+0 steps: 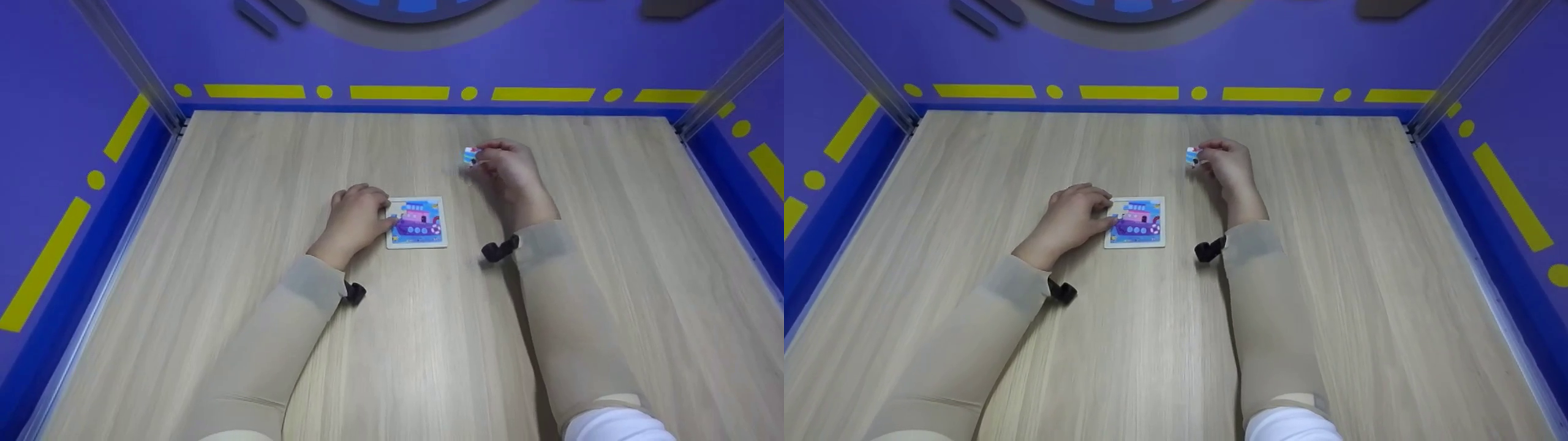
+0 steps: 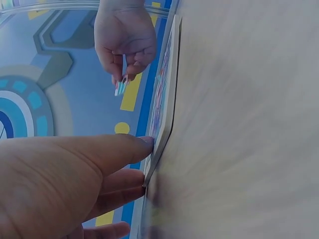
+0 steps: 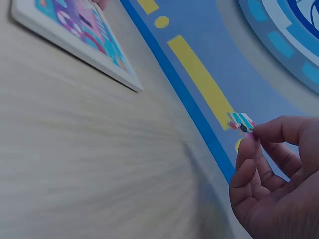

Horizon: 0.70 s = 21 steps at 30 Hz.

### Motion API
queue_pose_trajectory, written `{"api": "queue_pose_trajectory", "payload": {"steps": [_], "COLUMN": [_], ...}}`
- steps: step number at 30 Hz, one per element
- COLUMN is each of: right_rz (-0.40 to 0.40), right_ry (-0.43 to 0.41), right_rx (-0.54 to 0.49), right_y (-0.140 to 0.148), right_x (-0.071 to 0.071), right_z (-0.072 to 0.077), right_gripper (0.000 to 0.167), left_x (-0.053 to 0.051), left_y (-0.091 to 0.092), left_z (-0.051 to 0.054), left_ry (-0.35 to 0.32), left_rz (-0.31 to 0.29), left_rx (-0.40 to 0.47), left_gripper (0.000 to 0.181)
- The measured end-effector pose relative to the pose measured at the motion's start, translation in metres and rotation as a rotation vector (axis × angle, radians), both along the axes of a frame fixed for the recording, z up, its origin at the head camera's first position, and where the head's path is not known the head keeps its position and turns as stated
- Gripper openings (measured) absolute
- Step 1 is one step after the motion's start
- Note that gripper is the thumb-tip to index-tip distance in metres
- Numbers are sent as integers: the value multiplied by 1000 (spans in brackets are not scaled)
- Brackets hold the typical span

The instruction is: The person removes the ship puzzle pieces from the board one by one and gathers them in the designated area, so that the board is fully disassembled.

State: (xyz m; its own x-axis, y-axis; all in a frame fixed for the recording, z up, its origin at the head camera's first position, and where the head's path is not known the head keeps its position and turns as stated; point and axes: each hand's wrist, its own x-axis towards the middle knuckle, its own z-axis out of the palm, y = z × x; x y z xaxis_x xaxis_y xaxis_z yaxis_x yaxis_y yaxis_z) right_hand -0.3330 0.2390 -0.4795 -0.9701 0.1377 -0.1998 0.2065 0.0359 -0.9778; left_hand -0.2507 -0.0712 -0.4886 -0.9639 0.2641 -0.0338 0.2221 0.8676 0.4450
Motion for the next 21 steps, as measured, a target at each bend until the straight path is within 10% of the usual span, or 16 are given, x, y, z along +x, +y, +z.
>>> {"api": "queue_pose_trajectory", "payload": {"steps": [12, 21], "right_rz": [-48, -38], "right_ry": [-55, -93], "right_rx": [-45, 170], "right_y": [17, 26], "right_x": [0, -2], "right_z": [-1, -2], "right_gripper": [28, 35], "left_x": [0, 3], "left_y": [-2, -4], "left_z": [-2, 3], "left_ry": [-7, -37], "left_rz": [-17, -72], "left_rx": [-3, -52], "left_gripper": [36, 44]}}
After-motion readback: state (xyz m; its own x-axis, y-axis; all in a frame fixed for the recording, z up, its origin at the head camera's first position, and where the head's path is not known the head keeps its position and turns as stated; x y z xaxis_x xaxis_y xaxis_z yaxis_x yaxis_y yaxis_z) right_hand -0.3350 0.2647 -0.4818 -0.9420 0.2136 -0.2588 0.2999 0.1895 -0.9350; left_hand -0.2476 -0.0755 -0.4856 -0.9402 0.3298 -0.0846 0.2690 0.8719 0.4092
